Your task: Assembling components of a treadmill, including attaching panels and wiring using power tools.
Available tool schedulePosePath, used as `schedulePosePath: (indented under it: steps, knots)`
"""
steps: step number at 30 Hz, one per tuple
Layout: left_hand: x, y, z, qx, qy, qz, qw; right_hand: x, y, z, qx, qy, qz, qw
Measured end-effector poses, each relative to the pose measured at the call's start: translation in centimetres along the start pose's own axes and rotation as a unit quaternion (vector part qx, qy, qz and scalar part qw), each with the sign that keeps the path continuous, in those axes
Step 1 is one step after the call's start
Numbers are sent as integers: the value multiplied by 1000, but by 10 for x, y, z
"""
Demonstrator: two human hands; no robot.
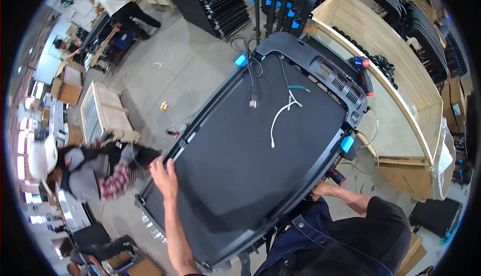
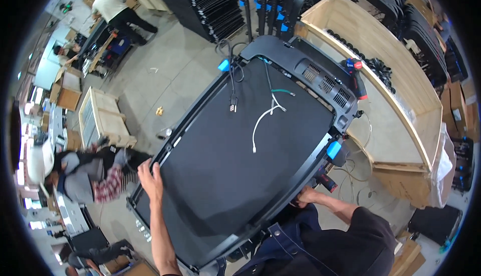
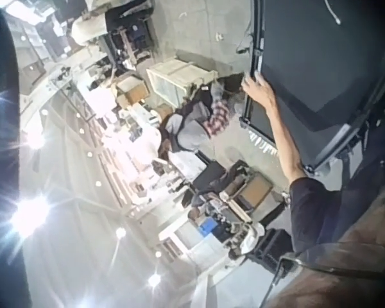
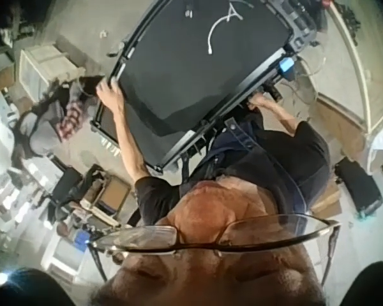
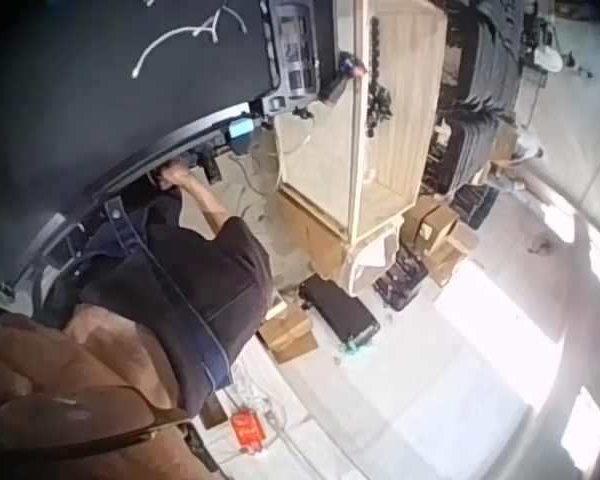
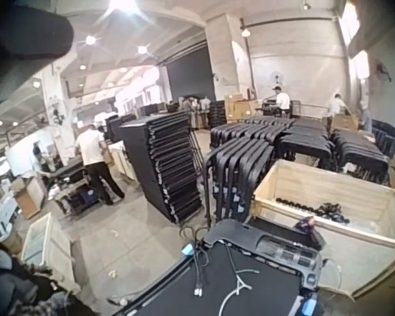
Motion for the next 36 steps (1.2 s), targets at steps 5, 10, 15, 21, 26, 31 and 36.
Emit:
schedulePosePath:
  steps: [5,10,15,21,26,31,36]
  knots:
    - [-40,164,13,38,5,81,996,152,167,57,308,-93,100,942]
    - [-69,255,54,-1,-39,145,989,215,206,91,-2,-302,198,932]
    - [-93,324,80,4,-62,172,983,120,211,52,54,-128,119,983]
    - [-214,348,88,-75,46,223,971,-84,83,81,-239,237,57,940]
    - [-348,369,-30,167,371,349,844,-71,22,82,-160,146,-101,971]
    - [-405,345,-215,188,267,233,916,-98,-36,96,-214,165,-131,954]
    - [-416,358,-281,314,87,276,904,-77,-7,125,-123,132,-3,984]
Point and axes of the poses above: each hand's wrist, its own y-axis away from the middle knuckle, its own z-axis out of the back of the hand, x = y × z, the point moved 5 cm from there along -y, towards the middle knuckle, and after that the axes turned 10 degrees about -z, right-handed, at the moved point
